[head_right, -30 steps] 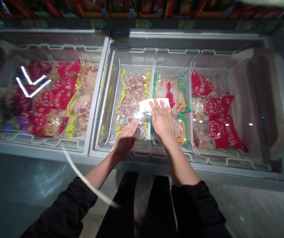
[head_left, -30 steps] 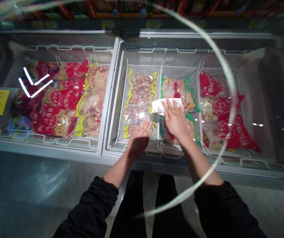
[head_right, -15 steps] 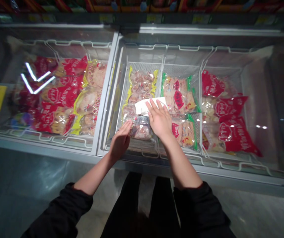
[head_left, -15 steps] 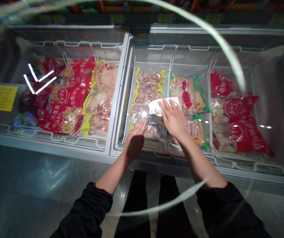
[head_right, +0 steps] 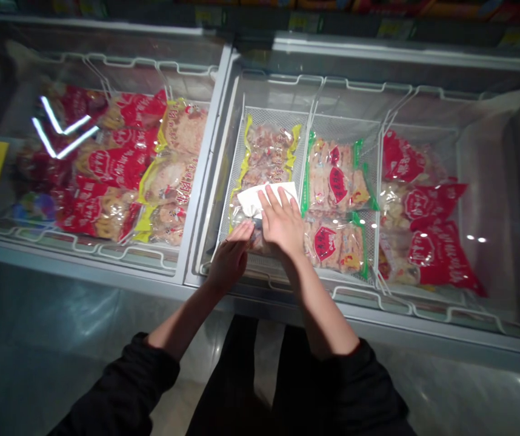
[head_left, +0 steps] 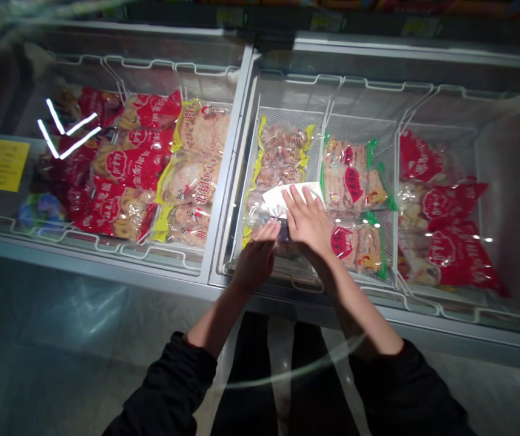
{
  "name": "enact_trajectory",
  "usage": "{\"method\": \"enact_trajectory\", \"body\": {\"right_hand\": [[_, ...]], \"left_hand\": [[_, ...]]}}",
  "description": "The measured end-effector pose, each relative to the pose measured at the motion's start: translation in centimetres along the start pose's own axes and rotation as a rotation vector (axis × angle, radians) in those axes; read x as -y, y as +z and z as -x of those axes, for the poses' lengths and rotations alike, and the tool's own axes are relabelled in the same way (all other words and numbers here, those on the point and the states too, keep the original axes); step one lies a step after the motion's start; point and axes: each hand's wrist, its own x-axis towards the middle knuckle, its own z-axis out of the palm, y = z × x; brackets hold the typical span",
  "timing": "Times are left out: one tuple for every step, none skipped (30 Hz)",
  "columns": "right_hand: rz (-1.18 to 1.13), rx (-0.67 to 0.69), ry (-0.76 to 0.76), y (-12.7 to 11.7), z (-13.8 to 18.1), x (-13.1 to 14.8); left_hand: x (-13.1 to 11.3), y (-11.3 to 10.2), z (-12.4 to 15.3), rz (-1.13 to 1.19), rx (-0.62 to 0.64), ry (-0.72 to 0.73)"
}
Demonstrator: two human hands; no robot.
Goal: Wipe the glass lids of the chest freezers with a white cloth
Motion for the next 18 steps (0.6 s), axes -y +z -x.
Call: {"method": "enact_trajectory", "body": {"right_hand": [[-0.006,0.000,-0.015,-0.2,-0.7,-0.2],[-0.009,-0.002,-0.022,-0.5,-1.0,-0.5],[-0.008,-0.005,-0.017,-0.6,-1.0,-0.7],[-0.003,-0.010,-0.002,-0.7,-0.7,-0.8],[0.007,-0.014,0.019,-0.7,-0.1,-0.9],[0.020,-0.018,0.041,-0.5,0.7,-0.7],[0.035,-0.015,0.055,-0.3,1.5,-0.5],[0.048,-0.003,0.055,0.0,2.3,-0.2],[0.060,0.013,0.043,0.3,2.9,0.2],[0.068,0.030,0.023,0.5,3.2,0.7],[0.072,0.046,-0.001,0.7,3.2,1.1],[0.073,0.059,-0.025,0.8,2.7,1.6],[0.071,0.069,-0.046,0.7,2.0,1.9],[0.066,0.075,-0.059,0.6,1.0,2.1],[0.057,0.077,-0.068,0.3,0.0,2.2],[0.046,0.074,-0.072,0.0,-1.0,2.3],[0.031,0.067,-0.071,-0.2,-1.9,2.2],[0.018,0.052,-0.059,-0.5,-2.4,2.0]], "left_hand": [[0.0,0.0,0.0,0.001,-0.010,0.006],[0.0,0.0,0.0,0.004,-0.022,0.010],[0.0,0.0,0.0,0.007,-0.037,0.011],[0.0,-0.1,0.0,0.011,-0.052,0.006],[-0.1,-0.1,-0.1,0.018,-0.068,-0.006],[-0.1,-0.2,-0.1,0.028,-0.081,-0.023],[-0.1,-0.3,-0.1,0.042,-0.091,-0.042],[0.0,-0.3,-0.1,0.057,-0.100,-0.062],[0.0,-0.4,-0.1,0.074,-0.108,-0.081],[0.0,-0.4,0.0,0.090,-0.118,-0.098],[0.1,-0.4,0.0,0.103,-0.129,-0.114],[0.1,-0.3,0.1,0.112,-0.141,-0.131],[0.2,-0.3,0.1,0.117,-0.149,-0.149],[0.2,-0.3,0.1,0.119,-0.154,-0.167],[0.2,-0.4,0.2,0.120,-0.156,-0.181],[0.2,-0.5,0.2,0.122,-0.159,-0.194],[0.3,-0.8,0.2,0.123,-0.163,-0.202],[0.3,-1.1,0.2,0.125,-0.168,-0.207]]}}
